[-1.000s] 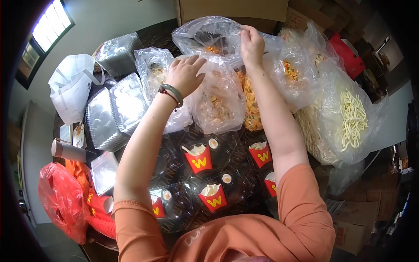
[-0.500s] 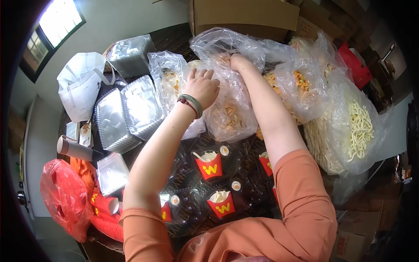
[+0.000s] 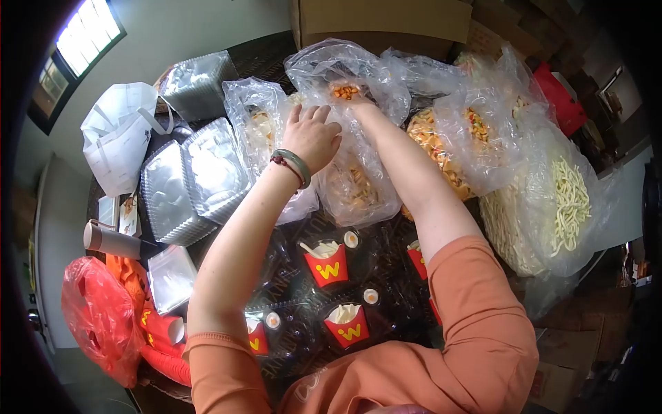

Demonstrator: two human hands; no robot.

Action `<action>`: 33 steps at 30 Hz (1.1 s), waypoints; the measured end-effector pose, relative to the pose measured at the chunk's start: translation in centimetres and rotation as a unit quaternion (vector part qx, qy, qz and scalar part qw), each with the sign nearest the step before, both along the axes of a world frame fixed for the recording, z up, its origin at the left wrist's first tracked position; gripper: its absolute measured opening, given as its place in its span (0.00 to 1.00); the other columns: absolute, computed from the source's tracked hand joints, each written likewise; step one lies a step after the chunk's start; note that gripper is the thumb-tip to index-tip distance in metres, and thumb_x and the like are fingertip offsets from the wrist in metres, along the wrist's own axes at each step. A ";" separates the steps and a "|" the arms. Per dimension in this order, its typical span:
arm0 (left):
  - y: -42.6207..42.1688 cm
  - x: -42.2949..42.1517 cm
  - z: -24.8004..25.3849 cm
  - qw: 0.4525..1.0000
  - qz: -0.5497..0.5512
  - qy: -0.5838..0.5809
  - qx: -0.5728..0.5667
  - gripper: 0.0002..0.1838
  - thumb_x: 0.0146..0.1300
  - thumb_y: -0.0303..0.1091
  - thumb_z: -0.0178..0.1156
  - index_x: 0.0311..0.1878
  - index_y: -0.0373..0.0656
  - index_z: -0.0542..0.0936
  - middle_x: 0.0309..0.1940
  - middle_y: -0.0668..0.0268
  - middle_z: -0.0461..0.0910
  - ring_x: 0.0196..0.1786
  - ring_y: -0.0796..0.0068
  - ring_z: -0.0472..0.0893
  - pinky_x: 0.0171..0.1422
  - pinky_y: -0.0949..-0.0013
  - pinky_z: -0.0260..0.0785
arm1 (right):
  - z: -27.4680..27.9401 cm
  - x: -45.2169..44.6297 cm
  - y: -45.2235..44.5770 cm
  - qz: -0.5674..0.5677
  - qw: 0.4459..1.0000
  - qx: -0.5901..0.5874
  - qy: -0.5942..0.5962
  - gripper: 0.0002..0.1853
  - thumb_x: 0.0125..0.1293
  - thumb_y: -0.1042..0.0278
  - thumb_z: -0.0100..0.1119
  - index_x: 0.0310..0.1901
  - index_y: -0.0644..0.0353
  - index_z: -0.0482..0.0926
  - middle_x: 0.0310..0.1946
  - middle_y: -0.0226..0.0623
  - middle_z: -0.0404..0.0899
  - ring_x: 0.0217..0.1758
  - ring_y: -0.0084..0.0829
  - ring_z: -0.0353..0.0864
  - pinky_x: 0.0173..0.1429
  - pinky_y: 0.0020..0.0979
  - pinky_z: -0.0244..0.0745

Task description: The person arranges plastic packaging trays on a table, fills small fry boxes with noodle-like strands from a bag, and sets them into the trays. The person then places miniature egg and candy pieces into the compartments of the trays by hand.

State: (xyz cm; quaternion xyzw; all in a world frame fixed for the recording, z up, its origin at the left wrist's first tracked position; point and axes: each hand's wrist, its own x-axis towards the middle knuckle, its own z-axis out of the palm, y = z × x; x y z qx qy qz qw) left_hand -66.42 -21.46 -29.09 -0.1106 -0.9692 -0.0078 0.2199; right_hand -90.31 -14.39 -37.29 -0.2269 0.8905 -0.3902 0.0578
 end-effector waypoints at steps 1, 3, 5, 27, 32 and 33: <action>0.1 0.1 0.7 0.999 0.015 -0.047 -0.002 0.13 0.65 0.43 0.53 0.45 0.53 0.84 0.59 0.60 0.73 0.67 0.62 0.67 0.76 0.48 0.49 | 0.1 -0.2 -0.5 -0.005 1.000 0.003 0.007 0.36 0.63 0.37 0.52 0.69 0.49 0.67 0.67 0.40 0.68 0.70 0.34 0.66 0.72 0.33 0.58; 0.0 0.4 1.1 0.995 0.034 -0.095 -0.005 0.15 0.66 0.45 0.54 0.49 0.55 0.84 0.64 0.59 0.71 0.69 0.61 0.66 0.77 0.49 0.47 | 0.0 -0.5 -0.8 -0.007 1.000 0.008 0.012 0.35 0.64 0.39 0.52 0.68 0.50 0.67 0.66 0.41 0.69 0.69 0.34 0.67 0.72 0.32 0.59; -0.2 0.5 1.0 0.997 0.015 -0.073 0.019 0.15 0.66 0.45 0.54 0.51 0.54 0.83 0.64 0.59 0.70 0.71 0.60 0.64 0.77 0.48 0.47 | -1.1 -0.8 -0.7 0.001 1.000 0.009 0.009 0.34 0.65 0.40 0.51 0.68 0.51 0.68 0.65 0.41 0.70 0.68 0.34 0.68 0.71 0.32 0.59; 9.6 9.2 0.3 0.111 -0.128 -0.121 0.978 0.22 0.74 0.47 0.47 0.59 0.39 0.67 0.56 0.52 0.73 0.62 0.56 0.72 0.68 0.57 0.66 | 15.2 16.8 7.6 0.082 0.909 -0.367 -0.179 0.11 0.63 0.64 0.63 0.45 0.56 0.76 0.31 0.28 0.78 0.20 0.12 0.64 0.21 0.15 0.57; 12.5 11.9 -1.1 -0.040 -0.256 -0.120 0.958 0.27 0.73 0.55 0.41 0.60 0.40 0.68 0.56 0.52 0.73 0.62 0.52 0.72 0.71 0.51 0.61 | 12.2 27.4 12.4 0.260 0.926 -0.212 0.174 0.11 0.58 0.64 0.63 0.43 0.55 0.79 0.35 0.30 0.80 0.38 0.27 0.80 0.44 0.29 0.76; 12.8 12.3 -2.2 -0.087 -0.322 -0.100 0.938 0.28 0.73 0.55 0.40 0.59 0.40 0.69 0.56 0.52 0.73 0.62 0.52 0.72 0.71 0.50 0.61 | 11.7 29.4 13.8 0.286 0.909 -0.145 0.265 0.12 0.56 0.64 0.63 0.42 0.54 0.79 0.36 0.32 0.81 0.41 0.32 0.81 0.49 0.32 0.76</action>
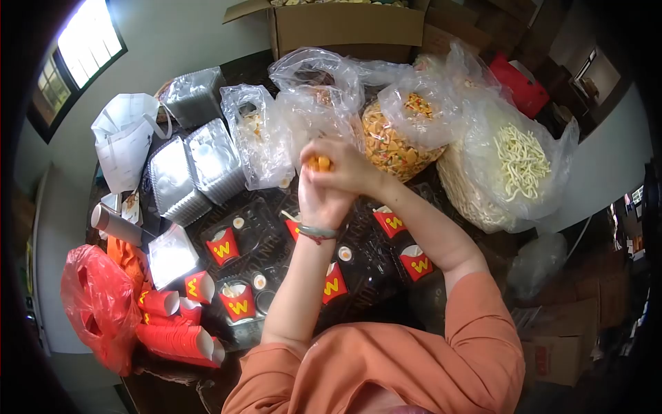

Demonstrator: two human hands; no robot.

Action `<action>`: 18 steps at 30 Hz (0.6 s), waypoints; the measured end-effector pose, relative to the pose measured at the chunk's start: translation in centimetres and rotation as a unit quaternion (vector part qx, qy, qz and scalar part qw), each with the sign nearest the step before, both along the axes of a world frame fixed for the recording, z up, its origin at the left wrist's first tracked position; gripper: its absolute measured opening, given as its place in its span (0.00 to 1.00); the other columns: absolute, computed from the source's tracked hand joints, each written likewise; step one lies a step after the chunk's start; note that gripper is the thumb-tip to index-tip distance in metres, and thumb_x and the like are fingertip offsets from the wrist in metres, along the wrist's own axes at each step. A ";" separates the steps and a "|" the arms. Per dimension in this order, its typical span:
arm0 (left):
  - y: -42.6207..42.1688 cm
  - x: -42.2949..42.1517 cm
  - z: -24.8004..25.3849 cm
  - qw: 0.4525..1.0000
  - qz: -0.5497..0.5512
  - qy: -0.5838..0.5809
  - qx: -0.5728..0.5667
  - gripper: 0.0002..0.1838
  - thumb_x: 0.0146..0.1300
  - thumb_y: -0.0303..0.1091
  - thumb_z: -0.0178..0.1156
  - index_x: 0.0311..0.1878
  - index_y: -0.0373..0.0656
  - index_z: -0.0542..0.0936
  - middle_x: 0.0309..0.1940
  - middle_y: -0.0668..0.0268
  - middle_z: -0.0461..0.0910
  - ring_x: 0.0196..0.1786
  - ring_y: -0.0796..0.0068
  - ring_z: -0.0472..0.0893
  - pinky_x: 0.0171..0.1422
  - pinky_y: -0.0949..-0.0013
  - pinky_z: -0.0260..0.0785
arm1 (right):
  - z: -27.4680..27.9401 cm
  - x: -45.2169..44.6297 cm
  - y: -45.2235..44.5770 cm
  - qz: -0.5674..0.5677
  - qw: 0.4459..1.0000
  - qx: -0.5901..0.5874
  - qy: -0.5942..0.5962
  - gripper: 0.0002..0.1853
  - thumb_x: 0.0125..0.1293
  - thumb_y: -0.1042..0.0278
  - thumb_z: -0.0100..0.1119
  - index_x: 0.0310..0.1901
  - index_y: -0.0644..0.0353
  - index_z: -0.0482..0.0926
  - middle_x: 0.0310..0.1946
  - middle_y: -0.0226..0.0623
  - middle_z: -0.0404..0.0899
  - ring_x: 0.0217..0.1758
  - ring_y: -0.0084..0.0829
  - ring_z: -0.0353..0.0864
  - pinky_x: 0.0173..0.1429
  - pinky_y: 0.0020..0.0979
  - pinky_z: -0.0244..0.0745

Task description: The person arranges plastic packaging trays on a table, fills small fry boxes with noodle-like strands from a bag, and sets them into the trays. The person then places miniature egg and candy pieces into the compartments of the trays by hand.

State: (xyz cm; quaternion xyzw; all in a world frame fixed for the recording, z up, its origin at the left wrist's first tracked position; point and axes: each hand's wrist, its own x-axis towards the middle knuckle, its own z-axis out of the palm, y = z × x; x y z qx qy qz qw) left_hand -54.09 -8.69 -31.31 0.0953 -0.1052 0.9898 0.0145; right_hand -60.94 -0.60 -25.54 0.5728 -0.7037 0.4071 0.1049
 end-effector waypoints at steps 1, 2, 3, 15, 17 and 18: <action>1.3 1.3 1.3 0.999 -0.001 -0.019 -0.043 0.28 0.73 0.55 0.39 0.59 0.40 0.71 0.59 0.50 0.72 0.64 0.53 0.71 0.73 0.50 0.59 | -0.4 2.1 1.3 -0.009 1.000 0.026 -0.013 0.14 0.54 0.62 0.63 0.42 0.55 0.79 0.37 0.36 0.80 0.42 0.37 0.81 0.49 0.36 0.76; 1.6 2.0 0.7 0.999 -0.004 -0.022 -0.041 0.28 0.73 0.55 0.39 0.59 0.40 0.71 0.59 0.50 0.72 0.64 0.53 0.71 0.73 0.50 0.59 | -0.8 3.7 2.5 -0.019 0.998 0.053 -0.029 0.16 0.51 0.61 0.62 0.42 0.55 0.78 0.39 0.40 0.80 0.43 0.42 0.81 0.49 0.39 0.75; 1.7 2.9 -0.5 0.998 -0.022 -0.050 -0.039 0.27 0.73 0.52 0.41 0.61 0.39 0.70 0.62 0.51 0.71 0.66 0.53 0.70 0.74 0.49 0.56 | -1.5 4.4 3.6 -0.017 0.997 0.066 -0.032 0.16 0.52 0.59 0.63 0.42 0.55 0.78 0.39 0.39 0.80 0.42 0.42 0.81 0.49 0.39 0.76; 5.5 7.7 -6.2 0.960 -0.006 -0.276 -0.047 0.16 0.72 0.47 0.48 0.53 0.49 0.76 0.49 0.65 0.79 0.52 0.67 0.79 0.56 0.59 0.73 | -2.3 6.6 7.1 0.051 0.916 0.365 -0.162 0.25 0.68 0.60 0.54 0.66 0.49 0.71 0.62 0.42 0.74 0.63 0.38 0.75 0.64 0.36 0.71; 5.2 7.6 -6.4 0.954 0.012 -0.291 -0.066 0.20 0.73 0.48 0.46 0.60 0.50 0.73 0.58 0.64 0.76 0.63 0.65 0.73 0.67 0.54 0.65 | -1.7 6.8 7.1 0.030 0.921 0.354 -0.160 0.23 0.69 0.63 0.52 0.66 0.47 0.71 0.60 0.41 0.76 0.60 0.38 0.78 0.62 0.35 0.73; 5.0 7.7 -6.7 0.950 0.001 -0.304 -0.069 0.19 0.73 0.48 0.45 0.59 0.50 0.74 0.58 0.65 0.77 0.63 0.65 0.74 0.66 0.54 0.65 | -2.2 6.5 7.2 0.016 0.929 0.347 -0.131 0.22 0.70 0.65 0.51 0.66 0.45 0.71 0.59 0.41 0.77 0.58 0.39 0.79 0.61 0.35 0.74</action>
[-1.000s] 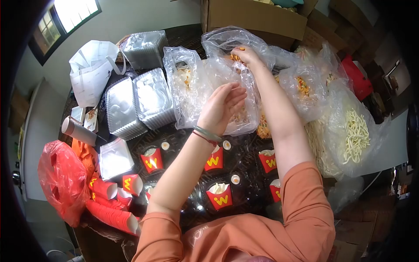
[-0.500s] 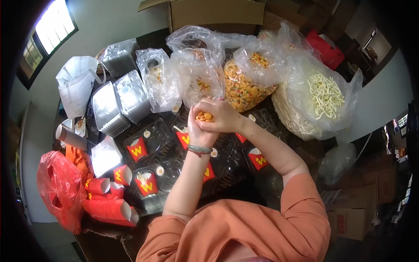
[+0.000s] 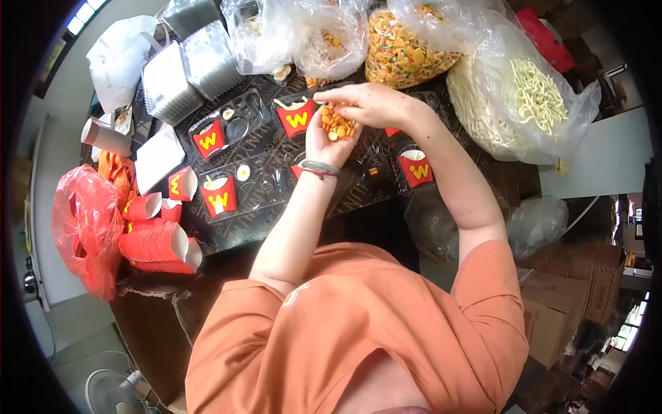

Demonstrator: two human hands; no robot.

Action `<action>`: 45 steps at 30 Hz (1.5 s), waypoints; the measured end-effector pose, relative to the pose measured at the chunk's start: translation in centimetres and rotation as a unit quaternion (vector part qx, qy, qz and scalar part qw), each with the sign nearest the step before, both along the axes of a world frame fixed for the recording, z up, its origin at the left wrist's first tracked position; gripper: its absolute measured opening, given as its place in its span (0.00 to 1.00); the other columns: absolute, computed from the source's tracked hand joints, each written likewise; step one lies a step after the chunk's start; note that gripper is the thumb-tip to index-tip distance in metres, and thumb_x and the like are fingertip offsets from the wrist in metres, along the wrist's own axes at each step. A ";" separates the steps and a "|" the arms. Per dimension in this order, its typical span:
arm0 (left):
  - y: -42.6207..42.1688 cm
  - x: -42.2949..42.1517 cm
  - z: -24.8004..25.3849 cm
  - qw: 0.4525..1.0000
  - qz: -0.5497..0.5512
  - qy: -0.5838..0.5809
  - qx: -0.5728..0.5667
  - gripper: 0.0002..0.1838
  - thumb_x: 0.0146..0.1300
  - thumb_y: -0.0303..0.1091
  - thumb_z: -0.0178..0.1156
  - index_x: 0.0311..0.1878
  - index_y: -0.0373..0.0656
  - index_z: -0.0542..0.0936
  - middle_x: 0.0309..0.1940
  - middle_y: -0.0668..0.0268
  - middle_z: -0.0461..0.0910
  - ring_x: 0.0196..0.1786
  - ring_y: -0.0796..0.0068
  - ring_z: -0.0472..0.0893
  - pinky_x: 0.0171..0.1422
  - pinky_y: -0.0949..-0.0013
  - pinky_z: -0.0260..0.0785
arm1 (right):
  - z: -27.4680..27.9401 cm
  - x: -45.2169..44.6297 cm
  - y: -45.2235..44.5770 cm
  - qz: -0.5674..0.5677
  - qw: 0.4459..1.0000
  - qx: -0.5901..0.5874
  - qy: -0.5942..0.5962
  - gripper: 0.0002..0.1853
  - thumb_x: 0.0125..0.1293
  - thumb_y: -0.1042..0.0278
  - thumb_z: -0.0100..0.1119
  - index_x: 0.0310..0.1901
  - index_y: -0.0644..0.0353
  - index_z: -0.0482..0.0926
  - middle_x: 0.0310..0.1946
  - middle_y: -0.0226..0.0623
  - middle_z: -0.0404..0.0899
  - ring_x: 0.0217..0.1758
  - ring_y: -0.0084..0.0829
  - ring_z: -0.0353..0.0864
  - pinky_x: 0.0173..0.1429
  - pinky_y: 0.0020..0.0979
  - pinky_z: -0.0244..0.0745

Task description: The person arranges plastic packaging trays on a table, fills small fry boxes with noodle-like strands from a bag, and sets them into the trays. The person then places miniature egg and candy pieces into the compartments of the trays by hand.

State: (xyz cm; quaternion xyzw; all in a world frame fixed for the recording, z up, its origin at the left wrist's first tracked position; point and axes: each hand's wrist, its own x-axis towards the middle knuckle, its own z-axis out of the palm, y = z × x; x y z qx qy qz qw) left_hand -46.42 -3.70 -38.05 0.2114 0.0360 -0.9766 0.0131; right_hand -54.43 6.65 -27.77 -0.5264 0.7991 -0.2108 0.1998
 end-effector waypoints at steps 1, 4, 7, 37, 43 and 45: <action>0.0 0.6 0.7 1.000 0.012 -0.012 -0.009 0.20 0.74 0.48 0.43 0.59 0.49 0.74 0.58 0.65 0.77 0.63 0.65 0.73 0.65 0.52 0.65 | 0.3 0.4 0.1 -0.014 1.000 -0.009 0.005 0.21 0.69 0.66 0.52 0.64 0.47 0.73 0.57 0.41 0.78 0.58 0.39 0.79 0.60 0.35 0.74; -0.3 1.3 0.8 1.000 0.000 0.022 0.001 0.16 0.73 0.44 0.48 0.52 0.46 0.78 0.53 0.63 0.80 0.59 0.64 0.77 0.66 0.50 0.67 | -1.1 1.0 1.5 -0.031 0.974 -0.195 0.111 0.14 0.67 0.64 0.53 0.52 0.54 0.80 0.43 0.41 0.83 0.47 0.42 0.82 0.53 0.37 0.77; -1.5 2.1 -0.2 0.996 -0.020 0.081 0.018 0.15 0.71 0.39 0.51 0.53 0.42 0.77 0.55 0.55 0.78 0.62 0.54 0.74 0.68 0.47 0.66 | -0.5 3.5 4.6 -0.158 0.975 -0.149 0.058 0.09 0.66 0.65 0.57 0.42 0.59 0.81 0.35 0.38 0.82 0.41 0.37 0.82 0.47 0.34 0.76; 4.5 2.7 -0.6 0.987 -0.154 0.045 -0.026 0.17 0.74 0.41 0.48 0.57 0.43 0.76 0.57 0.58 0.77 0.62 0.61 0.74 0.69 0.48 0.63 | -6.5 5.7 11.6 -0.193 0.957 -0.183 0.115 0.13 0.64 0.69 0.60 0.50 0.59 0.79 0.44 0.43 0.80 0.47 0.43 0.81 0.51 0.38 0.77; 7.3 0.5 0.2 0.982 -0.179 0.060 0.012 0.16 0.73 0.39 0.50 0.55 0.40 0.76 0.56 0.54 0.76 0.62 0.56 0.74 0.68 0.50 0.65 | -5.8 4.8 14.4 -0.335 0.897 -0.286 -0.025 0.08 0.65 0.73 0.60 0.44 0.64 0.79 0.34 0.33 0.79 0.33 0.21 0.79 0.41 0.24 0.75; 7.8 -0.2 0.7 0.983 -0.177 0.045 0.008 0.15 0.72 0.38 0.49 0.53 0.39 0.76 0.59 0.50 0.74 0.66 0.50 0.71 0.69 0.49 0.65 | -5.9 3.6 16.6 -0.385 0.868 -0.305 -0.076 0.07 0.65 0.73 0.60 0.43 0.65 0.79 0.34 0.29 0.80 0.34 0.16 0.77 0.40 0.21 0.74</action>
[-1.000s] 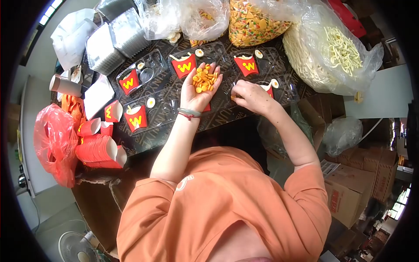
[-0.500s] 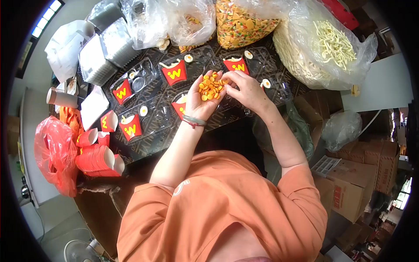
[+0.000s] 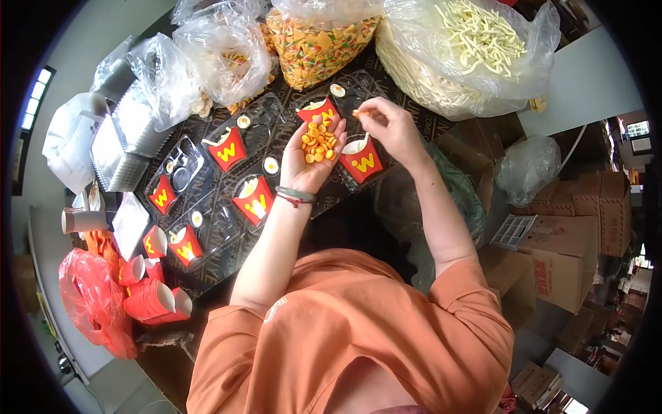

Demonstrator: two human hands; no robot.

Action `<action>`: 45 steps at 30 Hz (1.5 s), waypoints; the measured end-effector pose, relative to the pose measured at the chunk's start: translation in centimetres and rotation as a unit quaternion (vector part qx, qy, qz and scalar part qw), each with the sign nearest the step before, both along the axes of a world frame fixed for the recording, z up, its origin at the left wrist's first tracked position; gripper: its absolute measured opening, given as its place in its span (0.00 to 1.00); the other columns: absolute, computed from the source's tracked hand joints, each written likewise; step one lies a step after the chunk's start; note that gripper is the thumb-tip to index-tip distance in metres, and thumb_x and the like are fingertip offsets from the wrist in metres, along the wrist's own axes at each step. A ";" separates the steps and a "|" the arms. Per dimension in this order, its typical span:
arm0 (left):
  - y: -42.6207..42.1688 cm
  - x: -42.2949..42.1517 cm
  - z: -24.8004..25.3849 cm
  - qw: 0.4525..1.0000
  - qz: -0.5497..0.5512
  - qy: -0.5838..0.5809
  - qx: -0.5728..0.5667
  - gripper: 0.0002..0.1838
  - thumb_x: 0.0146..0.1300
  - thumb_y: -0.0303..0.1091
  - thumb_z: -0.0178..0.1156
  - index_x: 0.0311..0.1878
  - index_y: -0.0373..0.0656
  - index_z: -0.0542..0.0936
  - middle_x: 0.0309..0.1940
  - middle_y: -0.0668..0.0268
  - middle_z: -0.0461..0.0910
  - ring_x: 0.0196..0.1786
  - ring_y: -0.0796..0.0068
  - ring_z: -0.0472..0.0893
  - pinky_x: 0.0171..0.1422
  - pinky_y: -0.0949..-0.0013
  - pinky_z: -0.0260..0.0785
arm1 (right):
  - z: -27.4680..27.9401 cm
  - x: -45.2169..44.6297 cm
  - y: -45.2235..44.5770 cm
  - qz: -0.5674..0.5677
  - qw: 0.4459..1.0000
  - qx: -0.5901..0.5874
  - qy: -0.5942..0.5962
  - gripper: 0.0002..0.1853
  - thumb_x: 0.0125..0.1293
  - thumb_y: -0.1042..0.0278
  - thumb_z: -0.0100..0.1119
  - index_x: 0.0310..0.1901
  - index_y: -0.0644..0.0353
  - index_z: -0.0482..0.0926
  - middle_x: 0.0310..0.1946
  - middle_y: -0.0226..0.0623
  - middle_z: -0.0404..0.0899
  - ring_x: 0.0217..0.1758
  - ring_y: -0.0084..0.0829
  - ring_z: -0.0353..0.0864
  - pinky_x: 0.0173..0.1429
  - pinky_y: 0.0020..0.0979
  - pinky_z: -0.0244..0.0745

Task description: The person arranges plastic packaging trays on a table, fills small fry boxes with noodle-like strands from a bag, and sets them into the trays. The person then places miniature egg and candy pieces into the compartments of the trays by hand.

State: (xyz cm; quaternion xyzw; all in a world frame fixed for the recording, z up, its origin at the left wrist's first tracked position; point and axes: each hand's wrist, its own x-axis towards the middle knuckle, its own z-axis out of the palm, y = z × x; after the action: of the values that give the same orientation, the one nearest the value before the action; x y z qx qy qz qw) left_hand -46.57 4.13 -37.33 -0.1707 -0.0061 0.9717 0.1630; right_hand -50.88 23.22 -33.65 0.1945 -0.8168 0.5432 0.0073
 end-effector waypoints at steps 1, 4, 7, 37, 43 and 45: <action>0.0 -0.3 -0.1 1.000 -0.001 -0.001 0.000 0.15 0.72 0.38 0.49 0.53 0.39 0.76 0.59 0.50 0.74 0.66 0.50 0.71 0.69 0.49 0.65 | -0.1 -0.8 1.5 -0.014 1.000 0.000 -0.026 0.06 0.66 0.75 0.60 0.43 0.65 0.78 0.33 0.26 0.80 0.35 0.13 0.76 0.41 0.18 0.73; -0.3 -1.1 -0.4 1.000 0.005 0.009 0.005 0.16 0.72 0.37 0.49 0.55 0.39 0.76 0.62 0.49 0.72 0.66 0.50 0.70 0.69 0.49 0.65 | -0.1 -2.5 4.8 -0.057 0.983 0.172 -0.007 0.07 0.65 0.70 0.61 0.41 0.62 0.79 0.30 0.26 0.78 0.30 0.15 0.74 0.36 0.22 0.70; 0.0 -1.5 -0.4 1.000 0.006 0.011 0.002 0.16 0.72 0.37 0.50 0.56 0.39 0.75 0.62 0.50 0.72 0.67 0.50 0.69 0.69 0.50 0.65 | -1.4 -3.5 5.7 -0.033 0.968 0.248 0.015 0.07 0.62 0.67 0.63 0.39 0.60 0.79 0.29 0.31 0.76 0.30 0.25 0.76 0.37 0.28 0.70; 0.8 -2.2 -1.0 1.000 0.002 0.004 0.012 0.17 0.74 0.41 0.47 0.56 0.39 0.74 0.61 0.49 0.72 0.66 0.50 0.70 0.68 0.50 0.66 | -5.2 -2.4 4.4 -0.040 0.970 0.216 0.102 0.08 0.61 0.72 0.64 0.40 0.65 0.81 0.36 0.40 0.78 0.37 0.36 0.81 0.42 0.32 0.75; 1.3 -2.8 -1.6 1.000 0.010 0.014 -0.002 0.18 0.73 0.41 0.48 0.55 0.38 0.74 0.59 0.48 0.73 0.65 0.49 0.70 0.68 0.49 0.65 | 0.2 1.1 0.2 0.051 0.989 0.087 0.104 0.09 0.63 0.75 0.62 0.44 0.62 0.79 0.37 0.37 0.77 0.36 0.31 0.80 0.40 0.30 0.76; 1.7 -3.0 -1.6 1.000 0.005 0.027 -0.002 0.17 0.73 0.41 0.49 0.54 0.37 0.75 0.58 0.48 0.75 0.64 0.49 0.71 0.70 0.48 0.64 | 1.4 1.9 -1.4 0.120 0.980 0.106 0.117 0.11 0.62 0.72 0.64 0.46 0.59 0.80 0.40 0.39 0.76 0.41 0.36 0.80 0.45 0.33 0.77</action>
State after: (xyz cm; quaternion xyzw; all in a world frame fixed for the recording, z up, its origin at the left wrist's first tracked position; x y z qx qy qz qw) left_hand -49.57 5.78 -38.95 -0.1445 -0.0001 0.9768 0.1583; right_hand -48.93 21.77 -32.22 0.3526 -0.8338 0.4244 0.0169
